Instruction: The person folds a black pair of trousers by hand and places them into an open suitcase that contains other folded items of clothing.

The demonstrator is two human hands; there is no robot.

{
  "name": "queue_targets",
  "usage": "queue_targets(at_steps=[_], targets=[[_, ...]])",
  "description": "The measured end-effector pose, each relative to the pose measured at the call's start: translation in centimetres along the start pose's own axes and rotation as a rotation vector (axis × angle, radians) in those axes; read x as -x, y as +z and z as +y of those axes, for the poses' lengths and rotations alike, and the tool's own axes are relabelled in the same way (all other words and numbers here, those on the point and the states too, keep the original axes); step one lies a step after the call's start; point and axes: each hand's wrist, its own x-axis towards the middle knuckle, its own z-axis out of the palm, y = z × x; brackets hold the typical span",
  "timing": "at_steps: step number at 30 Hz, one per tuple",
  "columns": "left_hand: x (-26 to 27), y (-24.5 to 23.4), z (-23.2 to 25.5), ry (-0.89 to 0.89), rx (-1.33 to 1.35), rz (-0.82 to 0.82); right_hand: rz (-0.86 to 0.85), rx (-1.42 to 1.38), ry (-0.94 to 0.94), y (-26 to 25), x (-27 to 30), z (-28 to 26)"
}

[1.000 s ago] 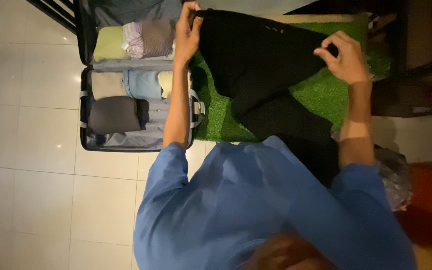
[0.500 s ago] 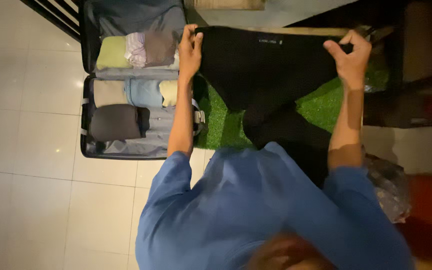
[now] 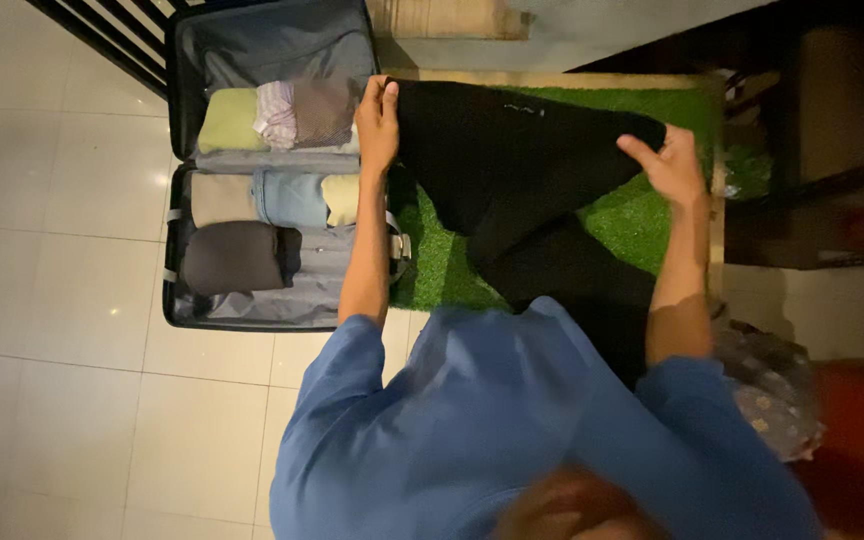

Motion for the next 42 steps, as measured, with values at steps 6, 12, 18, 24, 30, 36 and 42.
queue_targets(at_steps=[6,12,18,24,30,36,42], targets=[[0.7,2.9,-2.2,-0.057,0.009,0.072,0.289,-0.080,-0.091,4.1,-1.9,1.3],[6.8,9.1,4.1,-0.331,0.307,-0.133,0.413,-0.095,-0.126,12.1,-1.3,-2.2],[10.7,12.0,8.3,-0.299,0.311,-0.191,0.292,-0.299,-0.010,16.4,1.4,-9.2],[10.8,11.8,8.2,-0.242,0.237,-0.075,0.290,-0.177,-0.123,16.2,3.0,-10.8],[10.7,10.9,10.1,-0.229,0.224,-0.064,0.340,-0.094,-0.115,16.1,3.1,-11.9],[10.8,10.4,11.7,-0.163,0.203,-0.041,0.365,-0.138,-0.178,16.3,2.9,-12.9],[11.1,10.2,12.1,-0.157,0.186,-0.057,0.385,-0.175,-0.206,16.5,3.2,-13.1]])
